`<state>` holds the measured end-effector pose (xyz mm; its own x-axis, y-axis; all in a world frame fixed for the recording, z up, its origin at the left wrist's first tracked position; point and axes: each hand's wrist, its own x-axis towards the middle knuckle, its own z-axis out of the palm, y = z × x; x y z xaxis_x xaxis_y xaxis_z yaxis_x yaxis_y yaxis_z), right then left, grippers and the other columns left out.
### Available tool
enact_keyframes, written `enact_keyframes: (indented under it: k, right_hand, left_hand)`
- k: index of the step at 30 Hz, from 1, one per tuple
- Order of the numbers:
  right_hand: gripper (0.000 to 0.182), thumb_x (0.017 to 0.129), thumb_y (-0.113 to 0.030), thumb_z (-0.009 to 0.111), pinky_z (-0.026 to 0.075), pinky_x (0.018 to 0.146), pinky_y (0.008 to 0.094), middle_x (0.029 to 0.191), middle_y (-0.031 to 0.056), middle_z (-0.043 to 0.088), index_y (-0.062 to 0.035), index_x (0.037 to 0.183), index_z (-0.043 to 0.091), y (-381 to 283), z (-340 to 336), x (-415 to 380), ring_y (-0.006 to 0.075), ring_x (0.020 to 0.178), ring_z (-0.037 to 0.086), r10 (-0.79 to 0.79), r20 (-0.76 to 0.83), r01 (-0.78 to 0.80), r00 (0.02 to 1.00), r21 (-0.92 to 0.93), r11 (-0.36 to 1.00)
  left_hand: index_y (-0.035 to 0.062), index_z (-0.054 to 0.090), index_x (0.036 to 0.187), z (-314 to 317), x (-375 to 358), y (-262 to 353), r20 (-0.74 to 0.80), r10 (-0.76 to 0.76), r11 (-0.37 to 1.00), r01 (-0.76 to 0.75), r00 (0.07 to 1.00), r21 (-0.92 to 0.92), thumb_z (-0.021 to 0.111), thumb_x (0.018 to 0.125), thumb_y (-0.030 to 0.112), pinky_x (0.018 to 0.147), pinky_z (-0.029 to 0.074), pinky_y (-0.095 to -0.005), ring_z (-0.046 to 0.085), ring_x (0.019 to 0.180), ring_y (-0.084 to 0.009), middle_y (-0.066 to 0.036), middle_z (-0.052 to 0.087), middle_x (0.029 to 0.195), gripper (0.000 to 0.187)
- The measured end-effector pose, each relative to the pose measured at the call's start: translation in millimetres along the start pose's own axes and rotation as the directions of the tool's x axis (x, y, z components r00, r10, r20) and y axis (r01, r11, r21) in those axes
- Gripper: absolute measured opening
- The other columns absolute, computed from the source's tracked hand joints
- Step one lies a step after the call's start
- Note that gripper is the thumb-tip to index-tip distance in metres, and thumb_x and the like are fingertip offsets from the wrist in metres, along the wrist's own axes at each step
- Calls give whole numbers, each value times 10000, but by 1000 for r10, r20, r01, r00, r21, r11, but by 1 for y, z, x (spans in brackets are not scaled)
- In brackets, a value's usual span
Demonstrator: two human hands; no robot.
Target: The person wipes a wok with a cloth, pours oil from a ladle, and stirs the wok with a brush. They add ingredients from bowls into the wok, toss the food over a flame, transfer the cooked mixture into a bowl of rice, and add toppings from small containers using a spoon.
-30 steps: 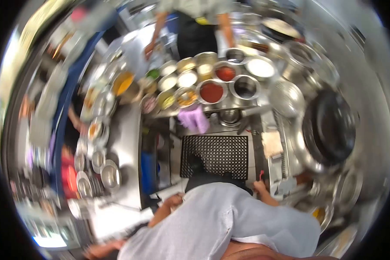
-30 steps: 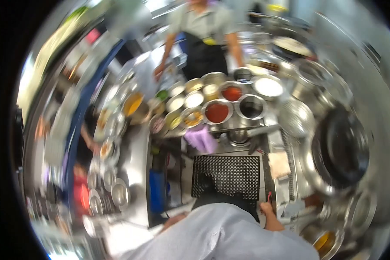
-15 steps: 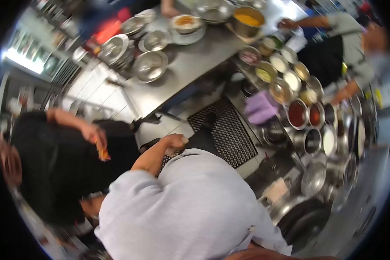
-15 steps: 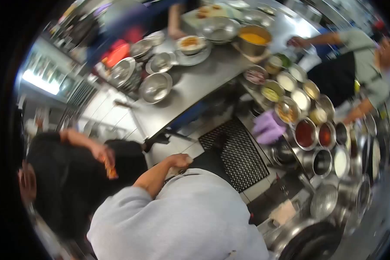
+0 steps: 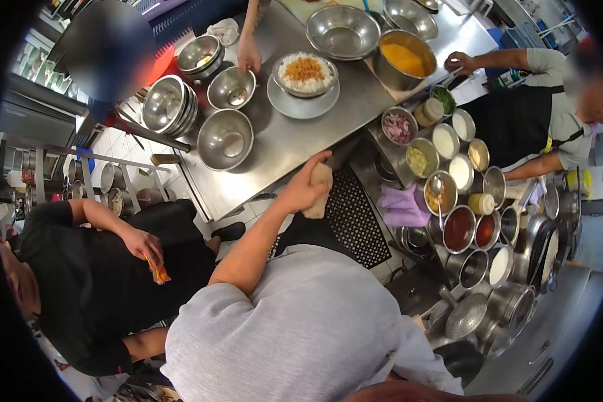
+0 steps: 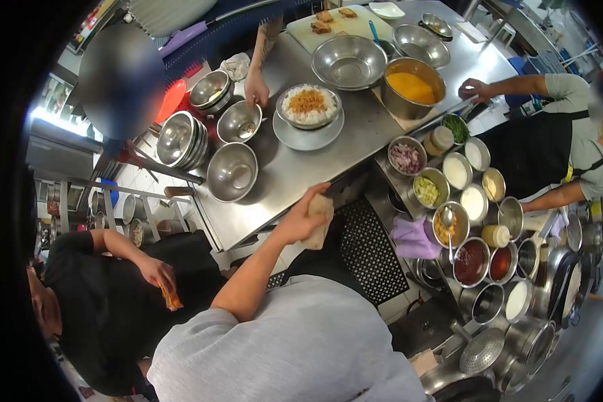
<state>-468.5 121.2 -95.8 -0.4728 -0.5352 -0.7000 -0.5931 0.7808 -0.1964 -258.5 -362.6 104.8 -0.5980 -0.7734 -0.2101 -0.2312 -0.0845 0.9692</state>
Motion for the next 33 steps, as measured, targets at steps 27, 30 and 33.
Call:
enact_keyframes:
  k: [27, 30, 33]
  right_hand:
    - [412, 928, -242, 612, 486, 813, 303, 981, 128, 679, 8, 1255, 581, -255, -322, 145, 181, 889, 622, -698, 325, 644, 638, 273, 715]
    - [406, 927, -238, 608, 485, 800, 301, 978, 121, 682, 2, 1253, 584, -245, -323, 158, 179, 874, 620, -708, 312, 671, 634, 232, 704]
    - [405, 922, -235, 606, 485, 798, 305, 973, 114, 681, -2, 1253, 586, -224, -313, 190, 177, 863, 617, -740, 249, 706, 625, 225, 672]
  left_hand:
    - [-37, 672, 977, -48, 208, -28, -766, -383, 910, 68, 516, -409, 673, 808, 286, 738, 512, -388, 664, 820, -278, -190, 691, 988, 364]
    - [-44, 662, 998, -46, 219, -41, -755, -412, 882, 14, 510, -472, 647, 838, 300, 738, 510, -393, 662, 827, -281, -198, 683, 1017, 379]
    - [-52, 633, 1017, -43, 213, -38, -727, -407, 832, -103, 553, -545, 640, 848, 249, 700, 525, -401, 656, 807, -270, -183, 665, 979, 345]
